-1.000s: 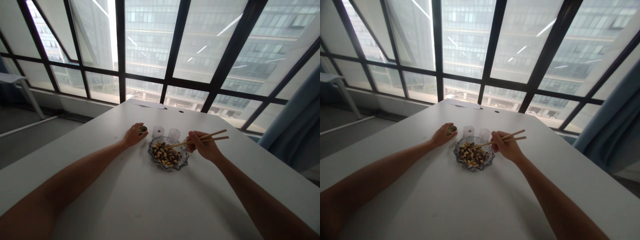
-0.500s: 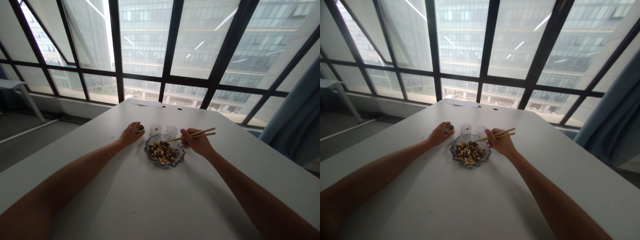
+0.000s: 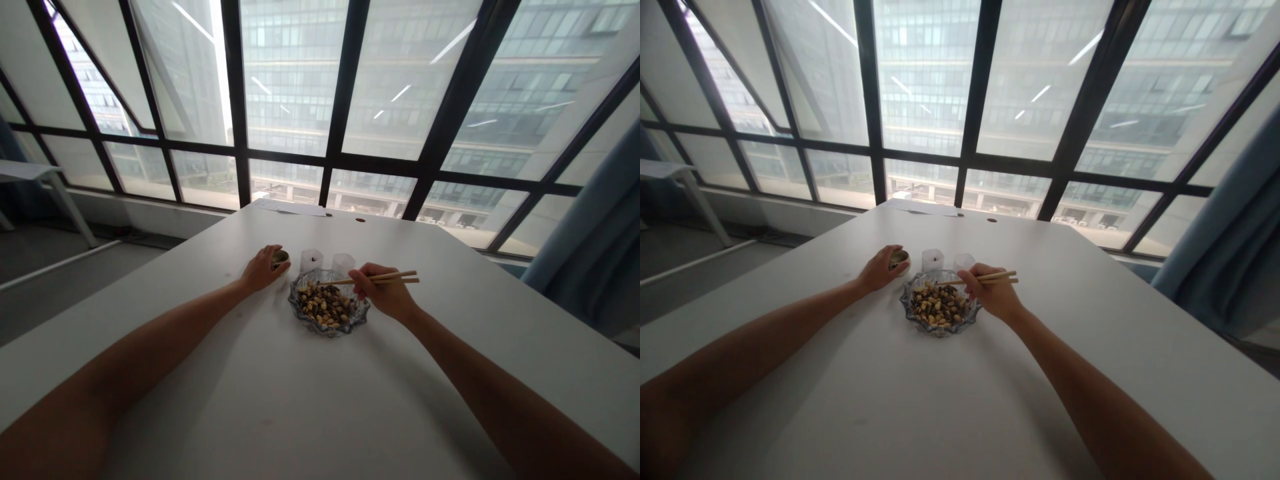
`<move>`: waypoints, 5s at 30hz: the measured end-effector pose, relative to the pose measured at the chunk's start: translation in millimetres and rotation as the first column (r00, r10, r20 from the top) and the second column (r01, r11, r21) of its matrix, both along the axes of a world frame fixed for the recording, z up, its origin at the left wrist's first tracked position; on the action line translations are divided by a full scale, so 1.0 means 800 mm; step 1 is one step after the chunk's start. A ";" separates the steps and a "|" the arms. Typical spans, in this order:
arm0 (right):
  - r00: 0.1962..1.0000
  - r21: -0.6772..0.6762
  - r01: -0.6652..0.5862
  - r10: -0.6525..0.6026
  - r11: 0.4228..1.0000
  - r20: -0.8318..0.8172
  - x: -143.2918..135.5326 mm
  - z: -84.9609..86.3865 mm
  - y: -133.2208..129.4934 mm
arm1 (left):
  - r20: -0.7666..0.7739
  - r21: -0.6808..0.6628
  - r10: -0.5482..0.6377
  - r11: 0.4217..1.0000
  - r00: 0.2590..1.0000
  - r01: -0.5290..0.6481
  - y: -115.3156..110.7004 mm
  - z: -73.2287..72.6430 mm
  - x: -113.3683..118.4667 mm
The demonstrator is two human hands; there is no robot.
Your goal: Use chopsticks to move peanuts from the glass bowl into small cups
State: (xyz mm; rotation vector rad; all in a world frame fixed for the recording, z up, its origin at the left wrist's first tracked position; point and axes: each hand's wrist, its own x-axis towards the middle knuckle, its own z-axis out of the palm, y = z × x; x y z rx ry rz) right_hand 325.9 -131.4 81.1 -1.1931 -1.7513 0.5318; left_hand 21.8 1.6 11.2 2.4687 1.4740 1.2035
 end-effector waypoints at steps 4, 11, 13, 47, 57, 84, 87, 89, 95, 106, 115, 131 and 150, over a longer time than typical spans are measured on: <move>0.997 -0.024 0.014 -0.015 1.000 -0.069 0.001 -0.002 0.001 | -0.001 0.005 -0.005 1.000 1.000 0.005 0.000 0.000 0.000; 0.942 -0.088 0.094 -0.117 0.992 -0.314 0.011 -0.019 0.015 | -0.009 0.004 -0.016 1.000 1.000 0.016 -0.001 0.000 0.000; 0.921 -0.083 0.121 -0.143 0.989 -0.361 0.013 -0.025 0.016 | -0.014 0.006 -0.016 1.000 1.000 0.016 -0.003 0.001 0.000; 0.960 0.220 0.201 -0.147 0.954 -0.240 0.035 -0.082 -0.070 | -0.140 -0.252 0.195 0.941 0.971 -0.226 -0.094 -0.005 -0.013; 0.963 0.233 0.215 -0.166 0.948 -0.213 0.044 -0.089 -0.067 | -0.071 -0.280 0.163 0.944 0.984 -0.176 -0.091 -0.005 -0.016; 0.782 -0.044 0.204 -0.189 0.978 -0.593 0.037 -0.080 -0.051 | -0.174 -0.217 0.148 0.958 0.974 -0.185 -0.092 0.003 -0.011; 0.725 -0.106 0.170 -0.197 0.980 -0.659 0.041 -0.081 -0.042 | -0.179 -0.211 0.148 0.960 0.973 -0.184 -0.092 0.004 -0.011; 0.746 -0.074 0.191 -0.193 0.979 -0.637 0.041 -0.081 -0.045 | -0.188 -0.212 0.153 0.958 0.970 -0.192 -0.094 0.005 -0.011; 0.967 0.240 0.200 -0.151 0.950 -0.207 0.034 -0.074 -0.078 | -0.207 -0.222 0.159 0.953 0.965 -0.204 -0.098 0.007 -0.009; 0.941 0.290 0.286 -0.211 0.913 -0.265 0.044 -0.069 -0.074 | -0.216 -0.087 0.101 0.989 0.971 -0.123 -0.074 0.063 0.037; 0.861 0.312 0.466 -0.342 0.828 -0.377 0.099 -0.067 -0.053 | -0.449 -0.265 -0.297 0.945 0.843 0.192 -0.061 0.105 0.227; 0.850 0.278 0.476 -0.356 0.834 -0.388 0.099 -0.072 -0.056 | -0.528 -0.122 -0.301 0.952 0.794 0.280 -0.035 0.084 0.287; 0.827 0.256 0.511 -0.389 0.820 -0.406 0.098 -0.066 -0.056 | -0.579 -0.321 -0.338 0.931 0.742 0.174 -0.028 0.087 0.293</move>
